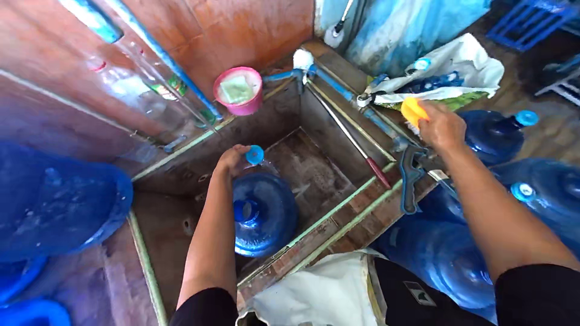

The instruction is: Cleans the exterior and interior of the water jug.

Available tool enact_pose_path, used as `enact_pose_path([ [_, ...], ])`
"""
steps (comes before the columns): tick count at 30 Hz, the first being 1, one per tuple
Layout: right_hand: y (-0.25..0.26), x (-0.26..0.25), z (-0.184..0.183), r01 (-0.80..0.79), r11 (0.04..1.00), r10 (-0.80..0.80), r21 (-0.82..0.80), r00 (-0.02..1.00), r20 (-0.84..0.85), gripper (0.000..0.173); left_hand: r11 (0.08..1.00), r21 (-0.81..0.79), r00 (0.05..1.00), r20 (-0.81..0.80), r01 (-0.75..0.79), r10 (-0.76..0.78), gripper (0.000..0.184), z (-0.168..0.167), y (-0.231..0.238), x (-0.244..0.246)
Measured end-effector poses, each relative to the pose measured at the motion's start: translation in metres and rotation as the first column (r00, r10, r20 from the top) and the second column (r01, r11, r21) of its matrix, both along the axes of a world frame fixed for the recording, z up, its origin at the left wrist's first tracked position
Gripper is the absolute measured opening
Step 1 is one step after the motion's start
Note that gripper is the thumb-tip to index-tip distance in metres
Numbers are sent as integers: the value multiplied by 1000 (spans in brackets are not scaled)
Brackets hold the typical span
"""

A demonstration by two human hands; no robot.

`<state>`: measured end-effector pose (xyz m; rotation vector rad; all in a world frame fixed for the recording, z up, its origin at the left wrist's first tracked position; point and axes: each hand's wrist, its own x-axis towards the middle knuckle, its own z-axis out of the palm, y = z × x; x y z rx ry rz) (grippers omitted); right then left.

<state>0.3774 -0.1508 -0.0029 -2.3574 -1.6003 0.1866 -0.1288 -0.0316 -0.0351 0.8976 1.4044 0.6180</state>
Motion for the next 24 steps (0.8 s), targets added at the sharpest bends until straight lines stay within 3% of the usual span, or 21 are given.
enact_pose_path([
  [2, 5, 13, -15, -33, 996, 33, -83, 999, 6, 42, 992, -52, 993, 27, -118, 119, 33, -3, 0, -1],
  [4, 7, 4, -17, -23, 999, 24, -45, 999, 29, 38, 969, -48, 970, 1, -244, 244, 37, -2, -1, -5],
  [6, 5, -30, -5, -56, 995, 55, 78, 998, 24, 43, 941, 107, 937, -104, -322, 333, 33, -2, -5, -14],
  [8, -2, -75, -1, -198, 962, 198, 187, 980, 18, 44, 901, 354, 887, -291, -249, 359, 26, 7, -19, -26],
  [10, -11, -128, -8, -400, 887, 414, 230, 910, -12, 45, 862, 507, 793, -514, -28, 328, 30, 25, -36, -39],
  [12, -27, -183, -31, -613, 720, 655, 325, 755, -26, 43, 782, 606, 682, -634, 145, 364, 32, 40, -60, -54],
  [13, -38, -210, -44, -701, 611, 764, 367, 643, -44, 41, 747, 647, 641, -640, 151, 425, 32, 47, -77, -62],
  [16, -82, -275, -70, -848, 311, 950, 430, 281, -133, 39, 640, 766, 515, -527, -56, 676, 30, 55, -148, -97],
  [19, -125, -303, -70, -884, 122, 971, 450, 13, -238, 35, 485, 797, 272, -408, -360, 872, 30, 38, -247, -154],
  [22, -151, -298, -57, -914, 12, 972, 406, -85, -221, 31, 223, 731, -22, -309, -644, 951, 31, 10, -371, -204],
  [24, -161, -291, -51, -933, -24, 973, 359, -104, -205, 30, 37, 666, -215, -291, -745, 932, 34, 0, -457, -218],
])
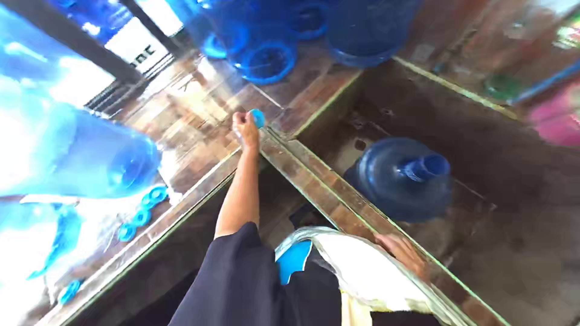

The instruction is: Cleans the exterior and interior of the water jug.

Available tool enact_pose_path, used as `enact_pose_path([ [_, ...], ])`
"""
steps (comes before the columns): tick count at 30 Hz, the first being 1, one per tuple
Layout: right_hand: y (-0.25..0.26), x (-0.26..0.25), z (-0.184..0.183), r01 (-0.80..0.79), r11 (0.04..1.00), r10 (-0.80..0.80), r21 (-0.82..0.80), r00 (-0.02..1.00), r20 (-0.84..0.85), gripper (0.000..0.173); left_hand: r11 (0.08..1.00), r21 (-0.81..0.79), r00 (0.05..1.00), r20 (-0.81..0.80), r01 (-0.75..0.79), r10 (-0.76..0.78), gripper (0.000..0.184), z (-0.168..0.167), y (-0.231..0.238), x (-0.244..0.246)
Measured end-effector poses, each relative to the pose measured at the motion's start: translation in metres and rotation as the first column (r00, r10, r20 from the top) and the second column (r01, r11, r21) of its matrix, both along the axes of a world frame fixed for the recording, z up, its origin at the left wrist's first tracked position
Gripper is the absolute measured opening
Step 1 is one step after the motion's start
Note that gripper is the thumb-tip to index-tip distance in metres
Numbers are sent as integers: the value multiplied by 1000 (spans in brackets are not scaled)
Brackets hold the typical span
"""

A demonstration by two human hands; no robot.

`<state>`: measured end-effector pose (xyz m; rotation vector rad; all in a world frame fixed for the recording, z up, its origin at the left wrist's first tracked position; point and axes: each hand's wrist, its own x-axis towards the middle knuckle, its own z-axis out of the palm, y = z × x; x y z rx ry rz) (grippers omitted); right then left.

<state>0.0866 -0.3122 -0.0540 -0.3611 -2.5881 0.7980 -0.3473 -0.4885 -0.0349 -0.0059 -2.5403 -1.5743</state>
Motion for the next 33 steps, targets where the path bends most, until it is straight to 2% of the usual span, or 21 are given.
enact_pose_path([
  [3, -7, 7, 1, -33, 999, 34, -8, 998, 61, 30, 961, -145, 967, 68, -235, 247, 40, -8, -113, 0],
  [6, -10, 9, 17, -70, 990, 96, -125, 972, 214, 30, 875, -392, 927, 121, -283, 355, 45, -16, -190, 15],
  [8, -12, 8, 27, -13, 976, 89, -219, 935, 343, 32, 767, -576, 878, 167, -282, 448, 59, -17, -210, 27],
  [10, -14, 7, 27, 61, 954, 74, -292, 900, 429, 33, 744, -607, 873, 163, -278, 460, 76, -20, -208, 31],
  [12, -19, 6, 18, 83, 932, 71, -354, 914, 399, 31, 831, -517, 939, 137, -203, 314, 69, -21, -173, 27],
  [14, -31, 1, 21, 131, 909, 10, -395, 942, 336, 28, 908, -415, 989, 144, 51, 11, 58, -16, -109, 25],
  [15, -38, -2, 20, 176, 878, -41, -445, 954, 296, 27, 906, -354, 971, 146, 230, -190, 55, -12, -71, 28],
  [16, -45, -2, 13, 201, 842, -90, -500, 967, 238, 26, 863, -289, 910, 133, 416, -394, 53, -8, -30, 33],
  [17, -49, 1, 6, 214, 801, -126, -559, 973, 191, 26, 778, -231, 811, 109, 583, -575, 52, -5, 11, 43],
  [18, -53, 5, 4, 233, 752, -154, -617, 972, 179, 27, 667, -176, 687, 88, 724, -721, 51, -3, 50, 57],
  [20, -59, 18, 8, 317, 680, -215, -661, 948, 233, 29, 423, -87, 430, 96, 902, -898, 50, 6, 118, 93],
  [23, -75, 38, 7, 470, 639, -398, -609, 879, 262, 28, 99, -80, 105, 86, 992, -991, 57, 17, 194, 141],
  [25, -87, 47, 11, 577, 591, -552, -564, 799, 238, 27, -47, -195, -25, 115, 980, -993, 65, 19, 243, 170],
  [27, -93, 51, 26, 680, 484, -668, -551, 694, 269, 27, -119, -374, -42, 208, 920, -977, 56, 16, 281, 199],
  [29, -90, 62, 28, 779, 350, -777, -520, 552, 303, 31, -128, -510, -7, 232, 850, -973, 43, 10, 305, 214],
  [33, -63, 113, 33, 953, -2, -888, -302, 138, 438, 38, -170, -561, -75, 188, 810, -979, 34, 14, 335, 211],
])
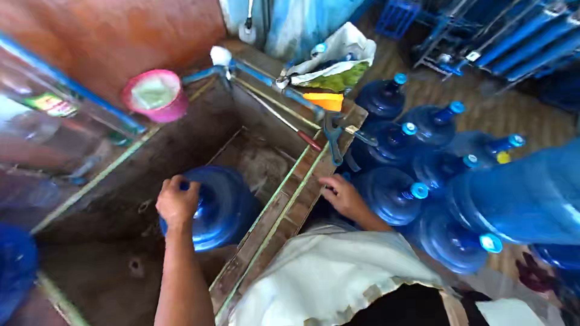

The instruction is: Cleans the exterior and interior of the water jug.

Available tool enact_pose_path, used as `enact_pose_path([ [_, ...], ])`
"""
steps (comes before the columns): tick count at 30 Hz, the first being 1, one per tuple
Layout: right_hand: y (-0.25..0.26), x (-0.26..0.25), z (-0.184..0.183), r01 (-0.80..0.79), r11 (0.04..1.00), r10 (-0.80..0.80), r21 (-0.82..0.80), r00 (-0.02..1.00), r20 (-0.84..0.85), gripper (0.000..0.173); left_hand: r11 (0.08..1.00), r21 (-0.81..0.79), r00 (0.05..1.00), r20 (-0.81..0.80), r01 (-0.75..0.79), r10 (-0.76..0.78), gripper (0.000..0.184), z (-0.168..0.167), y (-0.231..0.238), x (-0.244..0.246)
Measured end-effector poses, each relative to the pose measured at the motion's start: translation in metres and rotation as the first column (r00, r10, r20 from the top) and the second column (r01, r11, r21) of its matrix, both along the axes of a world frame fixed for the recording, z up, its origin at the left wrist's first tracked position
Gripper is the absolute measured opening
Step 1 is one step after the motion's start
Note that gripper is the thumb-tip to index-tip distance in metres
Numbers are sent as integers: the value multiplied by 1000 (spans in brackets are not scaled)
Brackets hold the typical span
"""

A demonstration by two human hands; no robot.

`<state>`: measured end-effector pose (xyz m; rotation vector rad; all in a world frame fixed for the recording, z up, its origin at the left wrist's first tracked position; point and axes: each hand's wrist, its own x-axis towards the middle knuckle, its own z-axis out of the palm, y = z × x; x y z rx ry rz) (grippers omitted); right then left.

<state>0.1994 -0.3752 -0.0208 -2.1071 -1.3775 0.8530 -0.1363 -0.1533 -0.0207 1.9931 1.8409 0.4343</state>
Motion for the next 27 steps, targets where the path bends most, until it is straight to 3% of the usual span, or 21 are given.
enact_pose_path([
  [3, 29, 56, -4, 188, 982, -188, 14, 969, 163, 40, 999, 30, 998, 47, -37, 36, 32, 0, 2, -10],
  [7, 74, 105, -26, 265, 964, -258, 15, 921, 293, 58, 974, 97, 977, 76, -205, 198, 34, -7, -25, -13],
  [10, 93, 124, -31, 289, 954, -297, 84, 862, 411, 48, 961, 177, 976, 91, -212, 198, 35, -12, -44, -2],
  [14, 104, 149, -34, 323, 929, -214, -180, 867, 451, 46, 938, 157, 951, 58, -310, 304, 35, -14, -44, 6],
  [17, 113, 166, -18, 267, 927, -132, -263, 890, 436, 47, 921, 161, 935, 49, -355, 352, 36, -15, -41, 9],
  [21, 111, 176, 27, 227, 951, -69, -211, 818, 571, 41, 909, 160, 923, 56, -385, 381, 37, -14, -41, 15],
  [25, 76, 190, 69, 320, 924, -151, -207, 806, 572, 37, 904, 37, 904, 69, -425, 422, 42, 2, -38, 21],
  [27, 55, 191, 80, 305, 939, -198, -157, 856, 477, 39, 894, -67, 890, 83, -444, 448, 40, 11, -33, 18],
])
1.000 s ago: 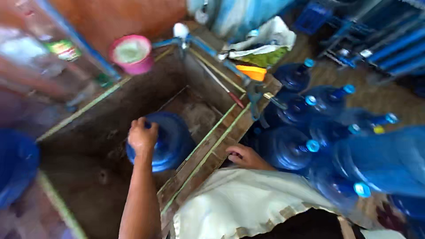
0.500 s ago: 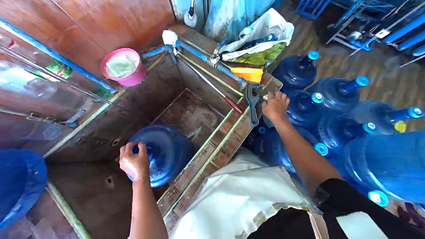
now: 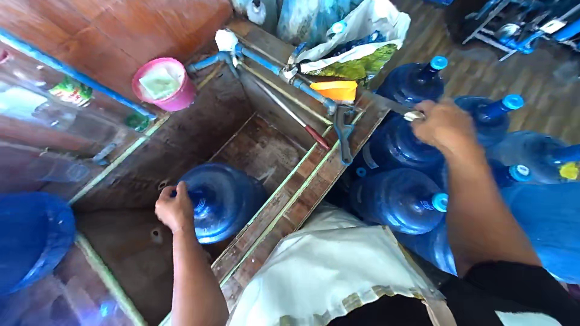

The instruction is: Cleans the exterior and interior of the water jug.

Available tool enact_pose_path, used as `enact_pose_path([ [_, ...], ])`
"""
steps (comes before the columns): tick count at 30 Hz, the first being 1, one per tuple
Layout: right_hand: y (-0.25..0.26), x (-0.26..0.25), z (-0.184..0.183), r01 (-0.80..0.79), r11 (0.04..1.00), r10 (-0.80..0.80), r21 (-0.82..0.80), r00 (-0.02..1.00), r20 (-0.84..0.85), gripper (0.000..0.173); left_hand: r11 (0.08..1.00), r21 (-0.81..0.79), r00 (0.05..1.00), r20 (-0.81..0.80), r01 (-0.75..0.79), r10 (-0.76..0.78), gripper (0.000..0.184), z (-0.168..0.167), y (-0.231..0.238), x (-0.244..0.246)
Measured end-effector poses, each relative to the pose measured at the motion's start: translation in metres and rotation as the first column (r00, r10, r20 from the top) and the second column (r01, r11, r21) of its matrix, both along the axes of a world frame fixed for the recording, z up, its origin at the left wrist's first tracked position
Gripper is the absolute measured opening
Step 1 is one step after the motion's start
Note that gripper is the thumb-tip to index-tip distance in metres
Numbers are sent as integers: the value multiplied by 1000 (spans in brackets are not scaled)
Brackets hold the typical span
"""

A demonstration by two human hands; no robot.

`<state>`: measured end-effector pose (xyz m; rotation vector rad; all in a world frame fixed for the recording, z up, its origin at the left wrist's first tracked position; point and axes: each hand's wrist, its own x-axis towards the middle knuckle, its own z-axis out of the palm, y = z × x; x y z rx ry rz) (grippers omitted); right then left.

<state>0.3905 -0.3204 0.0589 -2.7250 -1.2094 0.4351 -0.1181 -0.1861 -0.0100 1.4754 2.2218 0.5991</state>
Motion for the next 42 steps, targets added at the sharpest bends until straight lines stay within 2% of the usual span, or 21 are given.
enact_pose_path([
  [2, -11, -17, -4, -93, 984, 124, 154, 972, -202, 41, 999, -47, 999, 49, 5, -3, 33, -4, 7, -11],
  [3, -12, -34, -13, -138, 961, 213, 239, 922, -325, 42, 998, -52, 997, 73, 19, -16, 31, -8, 12, -17],
  [5, -4, -79, -41, -169, 924, 349, 343, 739, -576, 34, 997, -46, 992, 115, 56, -51, 30, -15, 18, -28],
  [7, 11, -128, -69, -207, 930, 367, 304, 472, -802, 30, 998, -35, 986, 158, 55, -49, 28, -19, 23, -31],
  [9, 24, -177, -88, -306, 930, 285, 201, 261, -922, 29, 1000, 0, 978, 206, 30, -29, 26, -25, 22, -33],
  [12, 41, -232, -99, -480, 867, 233, 139, 143, -962, 21, 999, 41, 968, 252, 10, -20, 22, -26, 21, -32],
  [14, 54, -258, -99, -550, 827, 221, 116, 129, -967, 24, 999, 36, 968, 250, 7, -15, 22, -26, 21, -31],
  [19, 75, -300, -91, -603, 795, 192, 63, 153, -969, 29, 999, 30, 961, 274, -39, 29, 23, -27, 22, -29],
  [28, 82, -317, -85, -653, 757, 171, -21, 228, -959, 29, 998, 43, 949, 314, -48, 32, 25, -29, 23, -29],
  [32, 88, -318, -77, -719, 692, 230, -60, 298, -926, 27, 997, 37, 940, 338, -66, 50, 26, -28, 23, -27],
  [38, 95, -332, -74, -781, 605, 415, -157, 478, -774, 35, 998, 30, 942, 333, -63, 50, 22, -30, 27, -31],
  [42, 89, -337, -79, -782, 606, 474, -146, 502, -723, 35, 996, 57, 941, 335, -67, 44, 23, -33, 26, -32],
])
